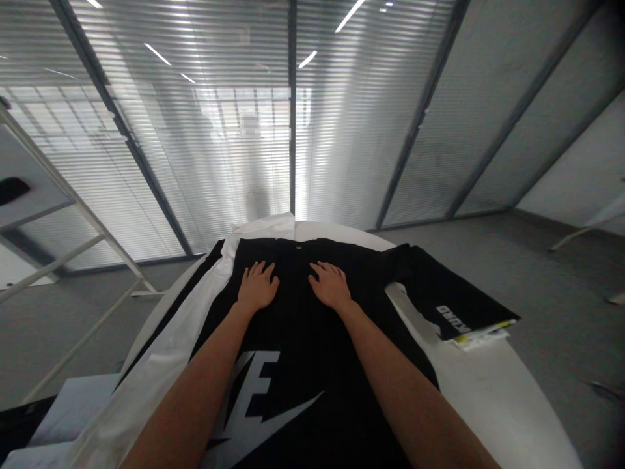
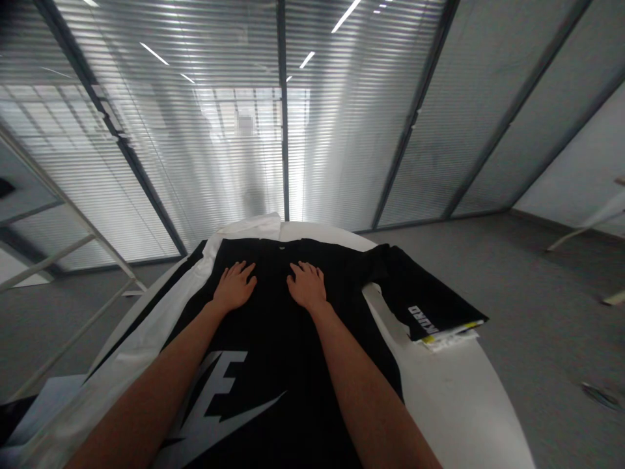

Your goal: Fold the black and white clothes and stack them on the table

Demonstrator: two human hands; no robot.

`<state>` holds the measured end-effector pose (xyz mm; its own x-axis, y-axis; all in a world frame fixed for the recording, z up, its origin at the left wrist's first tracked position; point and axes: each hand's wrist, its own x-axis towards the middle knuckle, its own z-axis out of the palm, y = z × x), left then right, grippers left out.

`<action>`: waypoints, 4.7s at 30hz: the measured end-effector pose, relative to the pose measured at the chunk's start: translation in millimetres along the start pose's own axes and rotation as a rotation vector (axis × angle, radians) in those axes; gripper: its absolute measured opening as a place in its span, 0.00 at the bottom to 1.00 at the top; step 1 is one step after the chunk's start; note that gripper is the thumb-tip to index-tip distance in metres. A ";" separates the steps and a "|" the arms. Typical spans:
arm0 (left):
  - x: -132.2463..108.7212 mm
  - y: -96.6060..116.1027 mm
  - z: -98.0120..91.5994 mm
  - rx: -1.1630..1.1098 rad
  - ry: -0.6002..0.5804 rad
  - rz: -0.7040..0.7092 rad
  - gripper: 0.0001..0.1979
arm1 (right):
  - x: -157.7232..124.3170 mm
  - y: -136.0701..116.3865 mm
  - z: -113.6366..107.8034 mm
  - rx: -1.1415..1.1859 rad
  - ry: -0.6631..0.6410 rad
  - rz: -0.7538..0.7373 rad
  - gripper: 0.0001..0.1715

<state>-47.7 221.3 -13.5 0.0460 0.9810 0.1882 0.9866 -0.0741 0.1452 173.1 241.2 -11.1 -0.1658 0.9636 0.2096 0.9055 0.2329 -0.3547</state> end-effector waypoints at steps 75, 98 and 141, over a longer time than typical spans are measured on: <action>-1.2 -1.0 -6.3 -0.027 -0.006 -0.024 0.27 | 10.5 76.5 -27.5 -0.115 0.007 0.175 0.32; -2.5 -3.1 -7.5 -0.024 0.005 -0.029 0.26 | -26.9 71.6 -62.3 -0.278 -0.058 0.347 0.28; 33.0 94.5 -68.5 -0.727 0.021 0.169 0.22 | -22.4 48.0 -94.0 0.655 0.018 -0.057 0.39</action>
<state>36.4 234.5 72.9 0.1776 0.9427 0.2825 0.6136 -0.3306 0.7171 257.0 218.4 52.9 -0.1950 0.9463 0.2577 0.4691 0.3208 -0.8228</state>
